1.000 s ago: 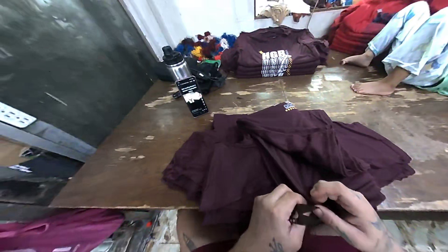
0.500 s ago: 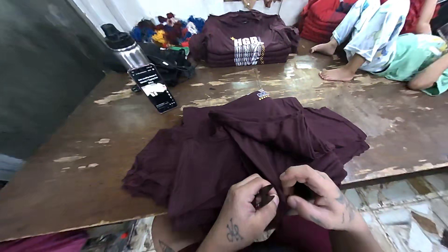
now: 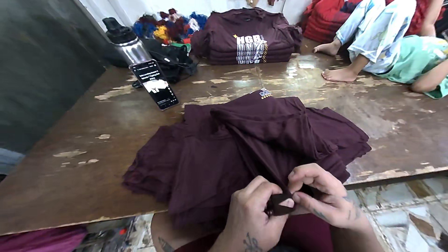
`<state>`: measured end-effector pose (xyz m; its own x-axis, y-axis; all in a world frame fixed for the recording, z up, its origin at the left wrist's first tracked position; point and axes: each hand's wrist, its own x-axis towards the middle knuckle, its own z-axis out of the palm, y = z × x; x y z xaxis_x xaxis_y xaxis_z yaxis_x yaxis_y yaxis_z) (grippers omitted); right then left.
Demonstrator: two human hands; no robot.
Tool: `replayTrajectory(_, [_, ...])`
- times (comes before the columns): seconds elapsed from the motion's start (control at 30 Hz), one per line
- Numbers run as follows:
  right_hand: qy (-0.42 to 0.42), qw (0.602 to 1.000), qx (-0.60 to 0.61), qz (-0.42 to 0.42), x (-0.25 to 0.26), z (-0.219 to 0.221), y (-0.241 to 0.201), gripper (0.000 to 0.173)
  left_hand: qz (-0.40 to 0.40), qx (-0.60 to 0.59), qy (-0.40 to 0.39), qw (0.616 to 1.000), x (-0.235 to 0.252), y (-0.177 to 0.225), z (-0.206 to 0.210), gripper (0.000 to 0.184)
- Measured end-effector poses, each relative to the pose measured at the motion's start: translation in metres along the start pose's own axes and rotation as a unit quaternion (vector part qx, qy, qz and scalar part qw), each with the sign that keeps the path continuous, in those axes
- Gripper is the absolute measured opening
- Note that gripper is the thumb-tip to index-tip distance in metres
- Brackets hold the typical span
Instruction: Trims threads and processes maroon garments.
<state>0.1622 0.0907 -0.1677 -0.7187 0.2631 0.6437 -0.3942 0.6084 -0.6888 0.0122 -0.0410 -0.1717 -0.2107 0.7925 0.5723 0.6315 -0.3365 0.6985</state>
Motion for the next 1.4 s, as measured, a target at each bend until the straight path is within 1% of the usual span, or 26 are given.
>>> replayTrajectory(0.1, [-0.012, 1.0, -0.006, -0.006, 0.0, -0.001, 0.001, 0.027, 0.013, 0.003, -0.011, 1.0, -0.004, -0.001, -0.002, 0.012])
replayTrajectory(0.2, [-0.015, 0.999, -0.039, -0.01, -0.001, 0.004, 0.0, 0.027, 0.006, -0.003, -0.019, 1.0, -0.006, -0.002, -0.003, 0.012])
replayTrajectory(0.3, [-0.015, 0.996, -0.083, -0.019, -0.005, 0.005, 0.0, 0.027, 0.004, -0.045, -0.033, 0.998, -0.011, -0.005, -0.006, 0.012])
replayTrajectory(0.37, [-0.013, 0.996, -0.09, -0.019, -0.007, 0.005, 0.002, 0.026, 0.004, -0.056, -0.039, 0.998, -0.016, -0.005, -0.01, 0.012])
replayTrajectory(0.43, [-0.01, 0.997, -0.075, -0.016, -0.009, 0.006, 0.003, 0.023, -0.012, -0.024, -0.032, 0.999, -0.019, -0.003, -0.009, 0.014])
replayTrajectory(0.5, [-0.009, 0.998, -0.065, -0.019, -0.01, 0.007, 0.004, 0.02, -0.019, 0.029, -0.019, 0.999, -0.019, 0.001, -0.004, 0.021])
replayTrajectory(0.57, [-0.015, 0.997, -0.068, -0.026, -0.011, 0.006, 0.004, 0.018, -0.001, 0.039, -0.004, 0.999, -0.018, 0.001, -0.001, 0.015])
replayTrajectory(0.7, [-0.018, 0.994, -0.101, -0.033, -0.01, 0.007, 0.002, 0.016, -0.006, 0.008, -0.051, 0.999, -0.017, 0.0, -0.008, 0.013])
replayTrajectory(0.83, [-0.015, 0.988, -0.147, -0.054, -0.008, 0.01, 0.002, 0.018, -0.045, -0.072, -0.056, 0.995, -0.018, 0.002, -0.01, 0.014])
replayTrajectory(0.93, [-0.014, 0.976, -0.205, -0.068, -0.01, 0.013, 0.0, 0.018, -0.064, -0.12, -0.056, 0.989, -0.018, 0.004, -0.013, 0.013])
replayTrajectory(1.0, [-0.016, 0.968, -0.243, -0.059, -0.014, 0.016, -0.004, 0.024, -0.072, -0.149, -0.044, 0.985, -0.019, 0.005, -0.014, 0.014])
replayTrajectory(1.03, [-0.014, 0.965, -0.256, -0.052, -0.015, 0.017, -0.007, 0.026, -0.071, -0.153, -0.033, 0.985, -0.019, 0.005, -0.014, 0.014])
replayTrajectory(1.13, [-0.006, 0.958, -0.283, -0.039, -0.005, 0.023, -0.022, 0.014, -0.053, -0.116, -0.012, 0.992, -0.02, 0.011, -0.013, 0.012])
replayTrajectory(1.2, [0.006, 0.953, -0.3, -0.042, 0.004, 0.026, -0.034, 0.016, -0.026, -0.086, -0.014, 0.996, -0.02, 0.014, -0.011, 0.012])
replayTrajectory(1.23, [0.021, 0.947, -0.317, -0.054, 0.0, 0.027, -0.032, 0.016, -0.012, -0.088, -0.026, 0.996, -0.02, 0.014, -0.01, 0.012])
replayTrajectory(1.27, [0.033, 0.941, -0.332, -0.06, -0.01, 0.029, -0.027, 0.017, 0.005, -0.101, -0.057, 0.993, -0.02, 0.012, -0.012, 0.013])
replayTrajectory(1.33, [0.072, 0.942, -0.324, -0.053, -0.023, 0.031, -0.023, 0.019, 0.032, -0.135, -0.157, 0.978, -0.017, 0.01, -0.02, 0.014])
replayTrajectory(1.37, [0.092, 0.948, -0.303, -0.037, -0.028, 0.032, -0.022, 0.02, 0.034, -0.123, -0.192, 0.973, -0.014, 0.011, -0.025, 0.012])
replayTrajectory(1.4, [0.111, 0.955, -0.274, -0.019, -0.033, 0.032, -0.021, 0.019, 0.031, -0.073, -0.202, 0.976, -0.009, 0.012, -0.03, 0.015])
